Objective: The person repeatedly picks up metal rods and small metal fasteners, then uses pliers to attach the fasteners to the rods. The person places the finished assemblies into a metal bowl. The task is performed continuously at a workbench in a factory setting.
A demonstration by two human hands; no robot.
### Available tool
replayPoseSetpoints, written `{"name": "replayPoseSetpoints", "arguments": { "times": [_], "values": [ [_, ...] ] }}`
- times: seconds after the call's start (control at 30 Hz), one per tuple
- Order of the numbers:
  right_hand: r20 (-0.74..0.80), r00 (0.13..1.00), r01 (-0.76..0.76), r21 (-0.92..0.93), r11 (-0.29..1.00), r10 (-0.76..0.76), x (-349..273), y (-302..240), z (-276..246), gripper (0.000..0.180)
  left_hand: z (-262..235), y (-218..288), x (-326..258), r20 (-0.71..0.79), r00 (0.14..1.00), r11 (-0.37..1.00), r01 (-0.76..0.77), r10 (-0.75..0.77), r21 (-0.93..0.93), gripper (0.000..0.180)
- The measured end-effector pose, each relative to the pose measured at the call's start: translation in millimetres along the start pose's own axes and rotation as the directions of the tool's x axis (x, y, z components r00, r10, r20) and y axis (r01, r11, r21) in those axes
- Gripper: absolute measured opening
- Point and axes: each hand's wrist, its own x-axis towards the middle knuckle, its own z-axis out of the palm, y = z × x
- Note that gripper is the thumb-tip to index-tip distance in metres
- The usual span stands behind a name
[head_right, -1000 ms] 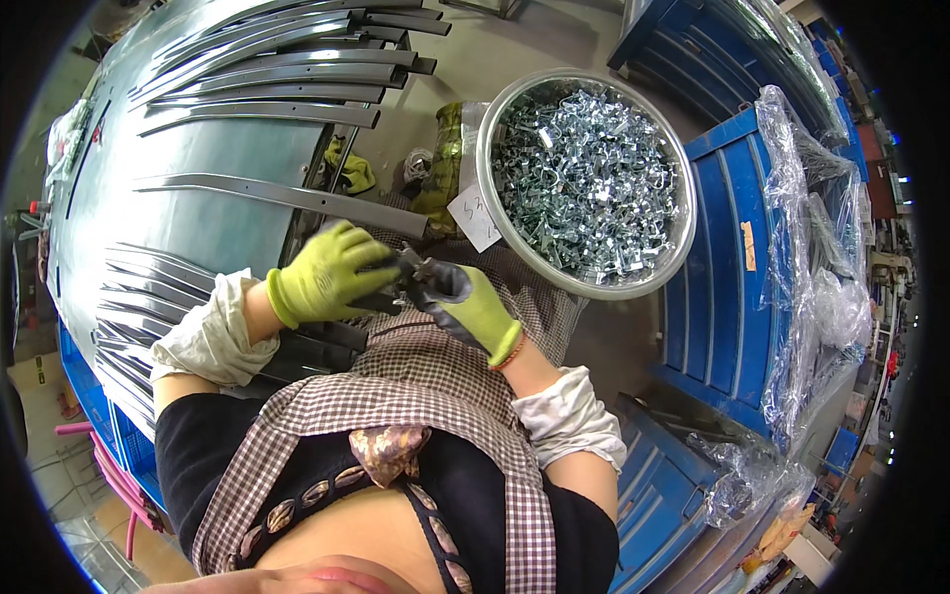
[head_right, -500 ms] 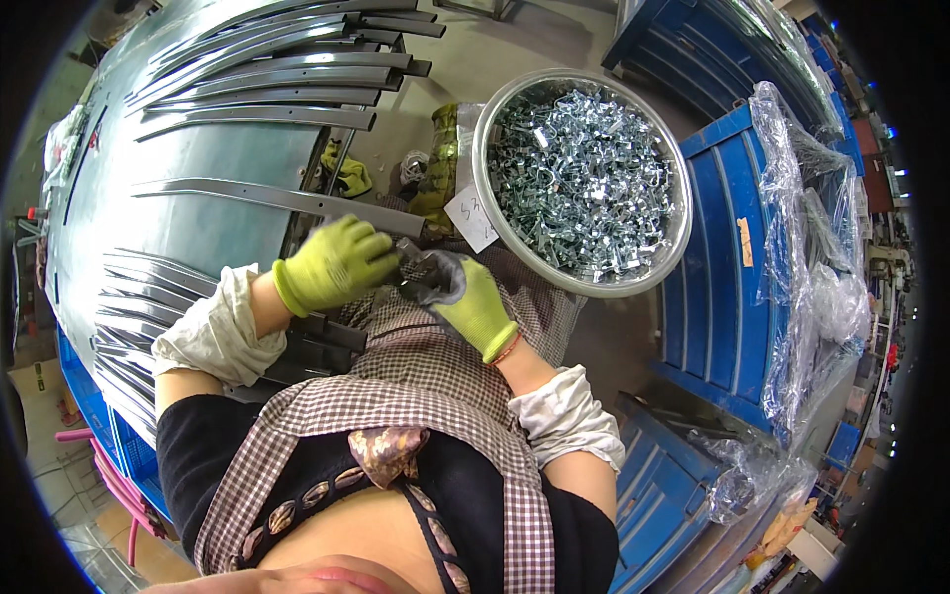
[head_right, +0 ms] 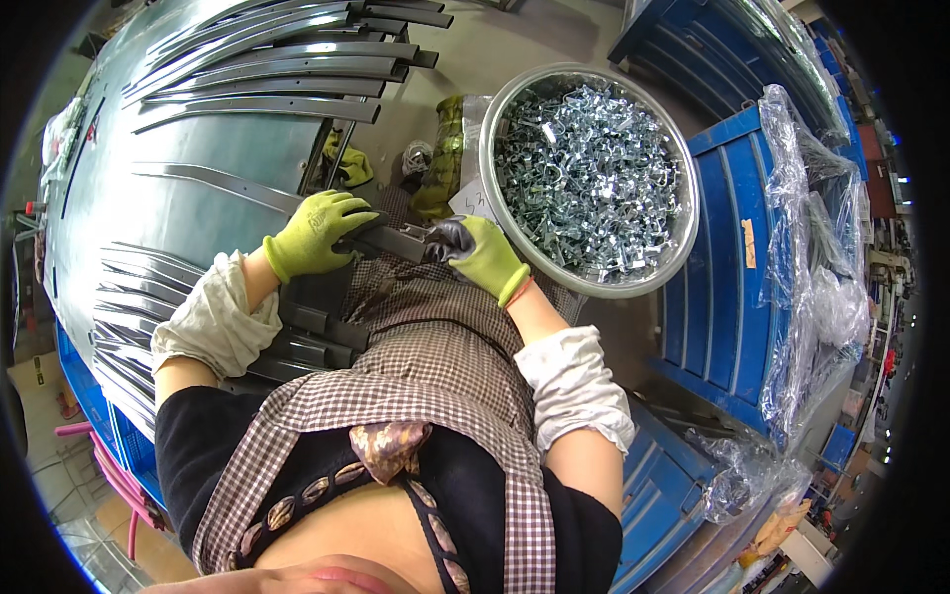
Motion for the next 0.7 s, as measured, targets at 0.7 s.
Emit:
{"name": "replayPoseSetpoints", "arguments": {
  "times": [0.7],
  "values": [
    [-0.116, 0.982, 0.058, -0.577, 0.815, -0.152, -42.3, -17.1, 1.7, 0.025, 0.0, -6.9, -0.1, 0.004, 0.999, 0.998, 0.041, -0.041, 0.042, 0.059]
  ]
}}
